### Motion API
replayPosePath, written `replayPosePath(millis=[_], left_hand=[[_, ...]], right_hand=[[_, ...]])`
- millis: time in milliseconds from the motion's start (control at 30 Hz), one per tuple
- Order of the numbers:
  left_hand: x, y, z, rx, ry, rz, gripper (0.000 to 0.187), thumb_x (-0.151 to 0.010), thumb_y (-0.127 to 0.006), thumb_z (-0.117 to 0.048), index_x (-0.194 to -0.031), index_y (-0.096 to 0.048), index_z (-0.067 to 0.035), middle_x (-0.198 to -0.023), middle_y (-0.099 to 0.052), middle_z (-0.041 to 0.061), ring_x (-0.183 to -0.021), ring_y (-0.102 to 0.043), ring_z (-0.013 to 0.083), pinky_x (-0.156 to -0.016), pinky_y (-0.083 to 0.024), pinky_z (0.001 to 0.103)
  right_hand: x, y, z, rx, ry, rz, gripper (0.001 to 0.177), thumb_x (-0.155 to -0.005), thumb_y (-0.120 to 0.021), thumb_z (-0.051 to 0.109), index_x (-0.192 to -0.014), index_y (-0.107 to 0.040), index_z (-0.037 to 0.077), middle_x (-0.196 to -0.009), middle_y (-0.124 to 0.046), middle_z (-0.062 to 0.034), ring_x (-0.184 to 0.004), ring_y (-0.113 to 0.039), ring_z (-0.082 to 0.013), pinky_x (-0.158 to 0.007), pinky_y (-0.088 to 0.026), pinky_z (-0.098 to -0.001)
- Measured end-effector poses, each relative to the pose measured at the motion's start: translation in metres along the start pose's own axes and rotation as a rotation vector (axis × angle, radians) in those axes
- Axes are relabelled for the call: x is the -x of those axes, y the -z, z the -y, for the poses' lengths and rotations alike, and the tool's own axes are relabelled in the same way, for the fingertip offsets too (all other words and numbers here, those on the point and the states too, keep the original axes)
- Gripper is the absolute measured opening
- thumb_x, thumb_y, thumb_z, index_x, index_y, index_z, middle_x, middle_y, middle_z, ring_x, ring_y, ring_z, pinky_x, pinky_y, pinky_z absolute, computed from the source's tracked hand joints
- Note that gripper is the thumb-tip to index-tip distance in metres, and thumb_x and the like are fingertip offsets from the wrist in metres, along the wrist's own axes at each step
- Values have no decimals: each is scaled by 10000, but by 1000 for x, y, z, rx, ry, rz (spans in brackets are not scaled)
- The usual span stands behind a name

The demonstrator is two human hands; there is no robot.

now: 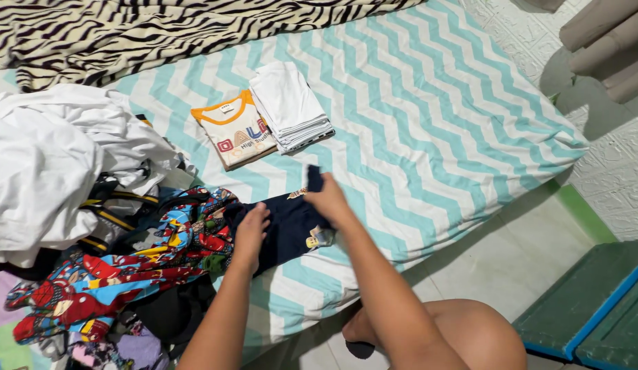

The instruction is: The person folds various garments, including white t-shirts, a brown shirt, and patterned children's shirts, by hand on a bed. Each item is smoothed, folded into a compact rectangle, and placed into a growing stack on the bed.

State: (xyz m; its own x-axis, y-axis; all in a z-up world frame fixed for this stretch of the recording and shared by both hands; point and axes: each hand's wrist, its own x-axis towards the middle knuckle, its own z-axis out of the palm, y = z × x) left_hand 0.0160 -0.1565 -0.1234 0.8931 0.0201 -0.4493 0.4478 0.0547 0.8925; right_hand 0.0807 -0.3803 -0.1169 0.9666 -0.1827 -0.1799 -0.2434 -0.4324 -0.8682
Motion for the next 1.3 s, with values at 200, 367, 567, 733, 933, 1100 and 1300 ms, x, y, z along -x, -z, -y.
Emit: replayPosePath(millis=[200, 367, 567, 733, 933, 1100, 1300], left_hand=[[11, 56, -25, 631, 292, -12, 756, -934, -510, -613, -1483, -482, -94, -1330, -627, 104, -1171, -612, 286, -941, -505, 443], [11, 64, -4, 159, 7, -101, 690, -845, -667, -55, -1478, -403, -134, -1350, -607, 140, -1181, -626, 259, -975, -528, 371], [0, 69, 13, 154, -8, -183, 547, -962, -560, -65, -1491, -448, -145, -1364, -609, 150, -1177, -625, 253, -984, -511, 347], [13, 65, -3, -48, 1, -273, 507, -975, -590, -126, -1468, -471, -131, -1347, -631, 161, -1181, -643, 286, -996, -503, 376], [60, 33, -25, -1112, -348, -564, 598, -893, -668, -273, -1444, -477, -143, -1342, -604, 159, -1218, -608, 369, -1009, -482, 455], [57, 4, -53, -123, 318, -97, 727, -897, -403, -713, -1454, -393, -246, -1422, -517, 64, -1236, -569, 381, -1017, -441, 559], [32, 13, -101, 893, 23, 455, 1005, -820, -279, -882, -1422, -514, -112, -1344, -620, 164, -1158, -655, 330, -957, -505, 583]], right_hand=[[73, -98, 60, -145, 36, 293, 514, -838, -784, 362, -1229, -641, 61, -965, -693, -172, -848, -668, -257, -780, -544, -413], [89, -79, 53, 338, 468, -35, 374, -1039, -536, 358, -1347, -625, 165, -1342, -642, -105, -1209, -593, -305, -1032, -461, -486], [105, -73, 16, 855, 507, 62, 662, -981, -526, 516, -1543, -351, 212, -1652, -205, -121, -1511, -180, -398, -1136, -136, -646], [94, -71, -7, 489, 356, -4, 699, -990, -592, 405, -1577, -338, 122, -1644, -239, -241, -1490, -269, -407, -1185, -228, -536], [71, -62, -4, -146, -313, 2, 717, -766, -826, 107, -1381, -478, -19, -1220, -666, -183, -1075, -713, -280, -885, -589, -379], [57, -31, 56, -384, -160, 419, 353, -818, -748, 50, -1151, -710, -60, -975, -741, -126, -865, -672, -230, -727, -550, -357], [94, 21, 150, 378, 529, 295, 461, -783, -750, 95, -1220, -759, 242, -929, -697, -61, -895, -673, -232, -840, -504, -381]])
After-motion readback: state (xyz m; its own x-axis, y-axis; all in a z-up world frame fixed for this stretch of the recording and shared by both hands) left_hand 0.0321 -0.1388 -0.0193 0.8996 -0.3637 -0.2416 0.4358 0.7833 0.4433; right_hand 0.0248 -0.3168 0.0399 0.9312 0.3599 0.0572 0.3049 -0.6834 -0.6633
